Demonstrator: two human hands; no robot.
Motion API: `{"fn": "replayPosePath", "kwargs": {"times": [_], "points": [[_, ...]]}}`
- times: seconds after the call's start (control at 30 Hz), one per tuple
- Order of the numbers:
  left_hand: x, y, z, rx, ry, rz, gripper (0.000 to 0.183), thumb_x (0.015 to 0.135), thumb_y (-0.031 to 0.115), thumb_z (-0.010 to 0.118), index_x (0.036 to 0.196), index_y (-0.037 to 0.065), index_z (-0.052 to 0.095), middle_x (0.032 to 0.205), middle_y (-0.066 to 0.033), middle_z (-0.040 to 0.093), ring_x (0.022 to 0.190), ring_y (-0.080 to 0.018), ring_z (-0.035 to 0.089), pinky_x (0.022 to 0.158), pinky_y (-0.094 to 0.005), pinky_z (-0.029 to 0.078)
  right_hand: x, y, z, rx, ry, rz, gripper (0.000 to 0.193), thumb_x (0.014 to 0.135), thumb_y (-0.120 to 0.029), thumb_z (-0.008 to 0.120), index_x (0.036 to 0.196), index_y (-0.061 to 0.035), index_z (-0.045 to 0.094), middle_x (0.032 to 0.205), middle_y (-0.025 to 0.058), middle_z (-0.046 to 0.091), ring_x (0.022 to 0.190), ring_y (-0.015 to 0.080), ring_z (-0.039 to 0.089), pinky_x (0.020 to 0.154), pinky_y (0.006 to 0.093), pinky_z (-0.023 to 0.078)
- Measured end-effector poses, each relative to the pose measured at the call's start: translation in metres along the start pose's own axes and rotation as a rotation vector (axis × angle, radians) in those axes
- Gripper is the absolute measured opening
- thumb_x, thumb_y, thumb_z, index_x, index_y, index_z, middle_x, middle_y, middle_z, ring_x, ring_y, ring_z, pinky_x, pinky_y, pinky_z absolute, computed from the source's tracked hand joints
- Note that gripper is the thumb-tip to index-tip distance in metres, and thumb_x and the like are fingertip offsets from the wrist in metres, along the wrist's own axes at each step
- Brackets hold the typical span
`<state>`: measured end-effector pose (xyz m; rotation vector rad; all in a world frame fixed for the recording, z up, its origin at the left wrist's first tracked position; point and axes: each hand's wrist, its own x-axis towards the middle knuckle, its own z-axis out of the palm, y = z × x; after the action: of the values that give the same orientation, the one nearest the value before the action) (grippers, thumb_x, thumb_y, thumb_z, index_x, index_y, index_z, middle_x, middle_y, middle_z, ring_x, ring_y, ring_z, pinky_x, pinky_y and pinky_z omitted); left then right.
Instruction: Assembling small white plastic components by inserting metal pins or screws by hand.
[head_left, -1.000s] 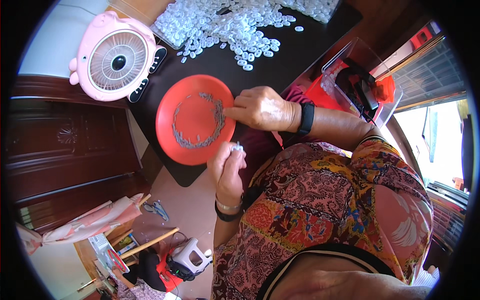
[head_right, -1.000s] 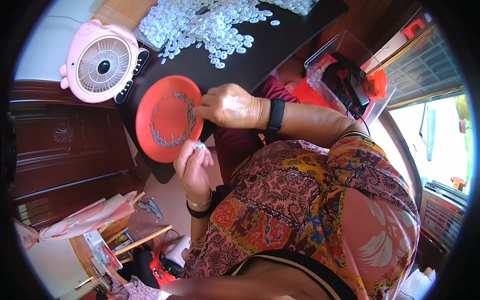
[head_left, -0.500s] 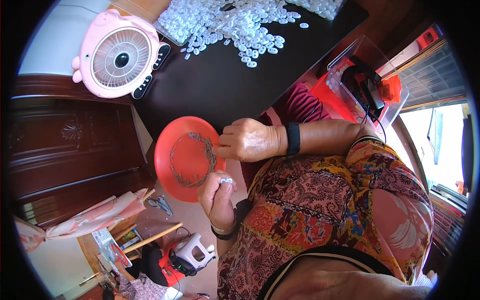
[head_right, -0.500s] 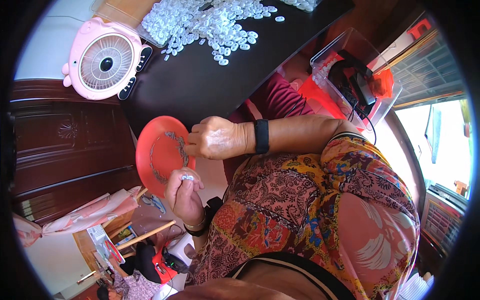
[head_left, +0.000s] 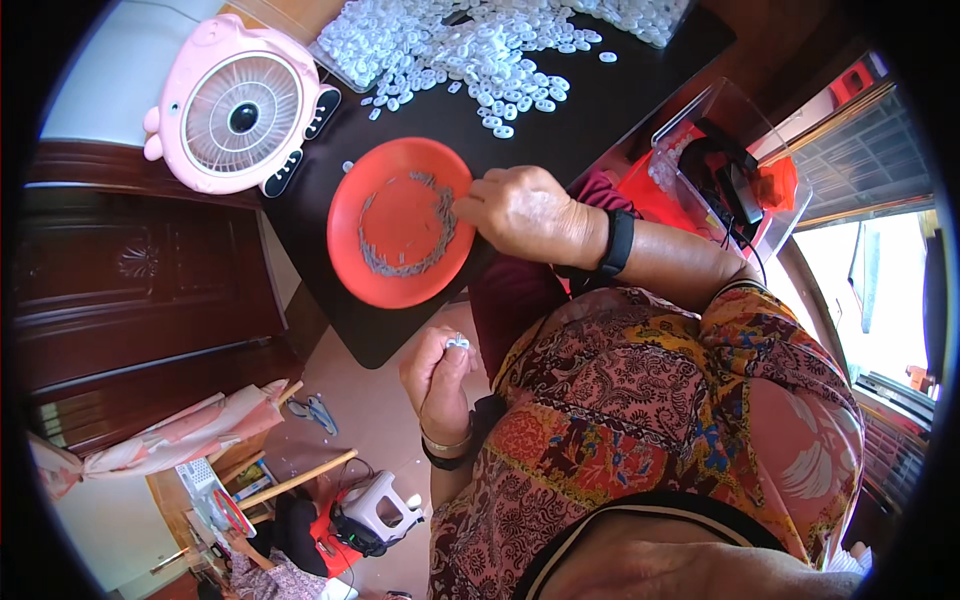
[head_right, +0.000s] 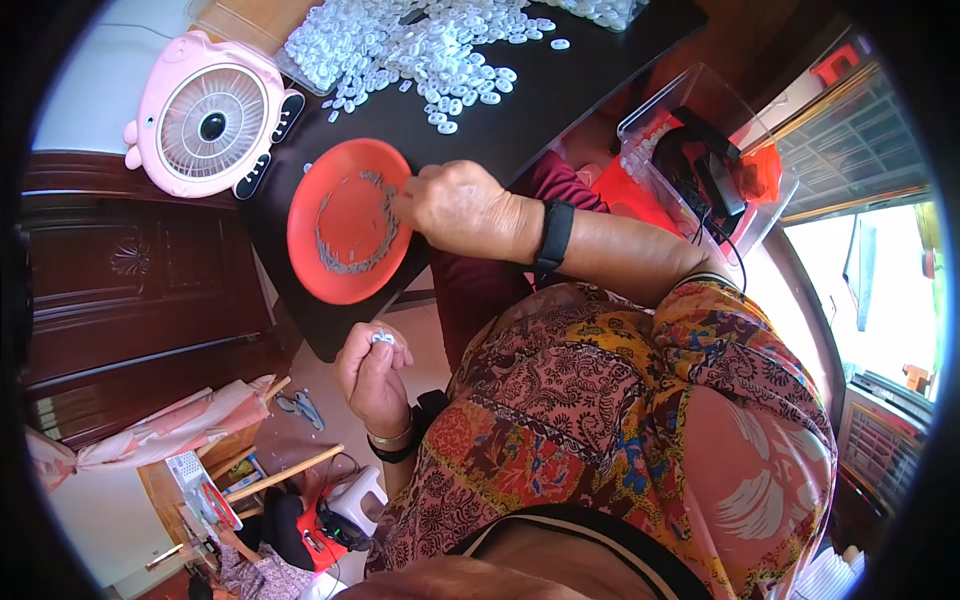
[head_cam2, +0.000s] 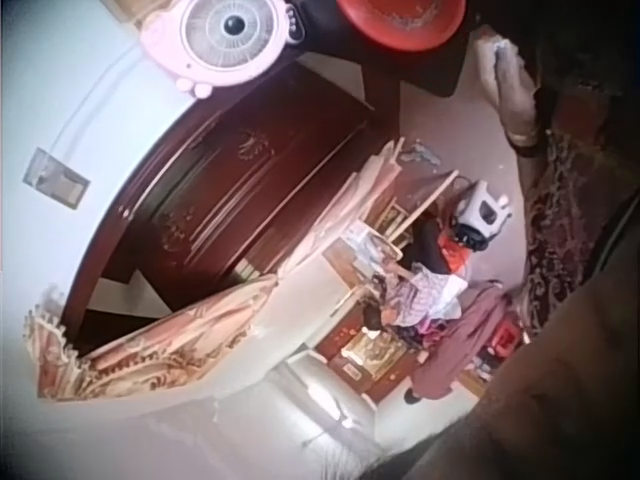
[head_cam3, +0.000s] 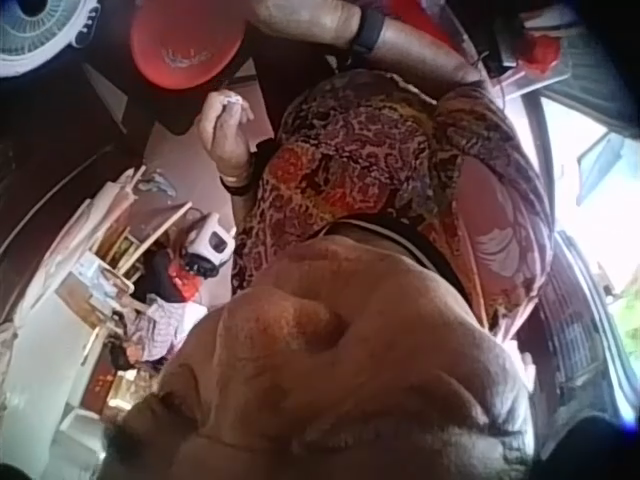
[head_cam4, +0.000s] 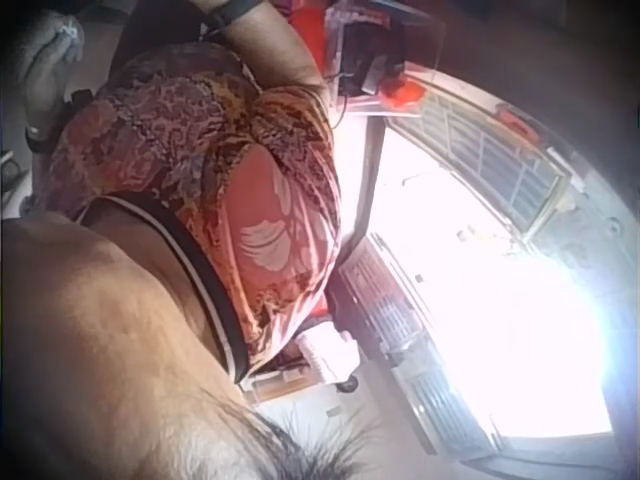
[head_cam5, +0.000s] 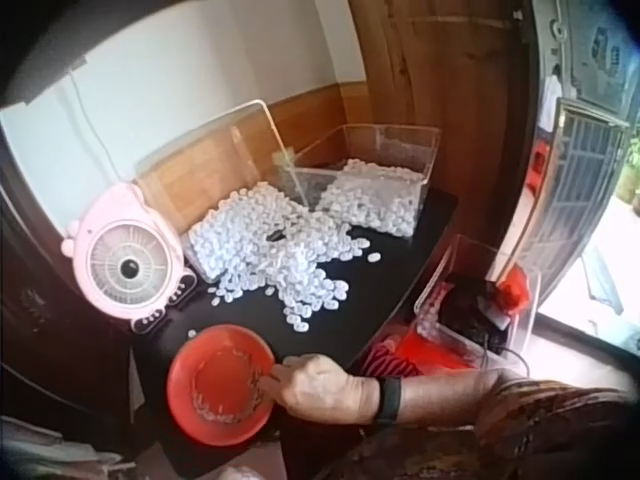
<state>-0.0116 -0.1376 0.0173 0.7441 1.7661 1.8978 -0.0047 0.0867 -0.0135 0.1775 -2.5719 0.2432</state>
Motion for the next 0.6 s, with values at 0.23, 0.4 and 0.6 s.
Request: {"fn": "replayPosePath", "kwargs": {"times": [0.23,0.4,0.6], "points": [[0.007,-0.007,-0.007,-0.014,0.023,0.0,0.017,0.085,0.011,0.048,0.074,-0.003,0.049,0.063,-0.0067,0.047,0.056,-0.0122,0.042,0.054,-0.0252,0.036,0.009,0.017,-0.029,0.019,-0.287,-0.018,0.027,0.074,-0.01,0.061,0.101,-0.0102,0.064,0.076,0.0067,0.062,0.071,0.0252,0.064,0.06,0.0364,0.051],[0.019,-0.018,-0.01,-0.235,0.044,-0.03,0.014,0.084,0.008,0.052,0.077,-0.004,0.053,0.068,-0.0047,0.052,0.061,-0.0093,0.046,0.056,-0.0233,0.037,0.068,0.036,-0.068,0.016,-0.214,-0.182,0.022,0.08,-0.016,0.063,0.102,-0.0114,0.065,0.083,0.0086,0.064,0.074,0.0288,0.064,0.064,0.0389,0.052],[0.021,-0.021,-0.002,-0.025,-0.066,-0.006,0.013,0.083,0.005,0.052,0.074,-0.004,0.055,0.065,-0.0048,0.055,0.061,-0.0099,0.05,0.057,-0.0238,0.04,0.173,0.042,-0.019,0.178,-0.382,-0.161,0.021,0.076,-0.024,0.063,0.086,-0.0071,0.068,0.076,0.0122,0.065,0.075,0.032,0.063,0.067,0.0425,0.048]]}}
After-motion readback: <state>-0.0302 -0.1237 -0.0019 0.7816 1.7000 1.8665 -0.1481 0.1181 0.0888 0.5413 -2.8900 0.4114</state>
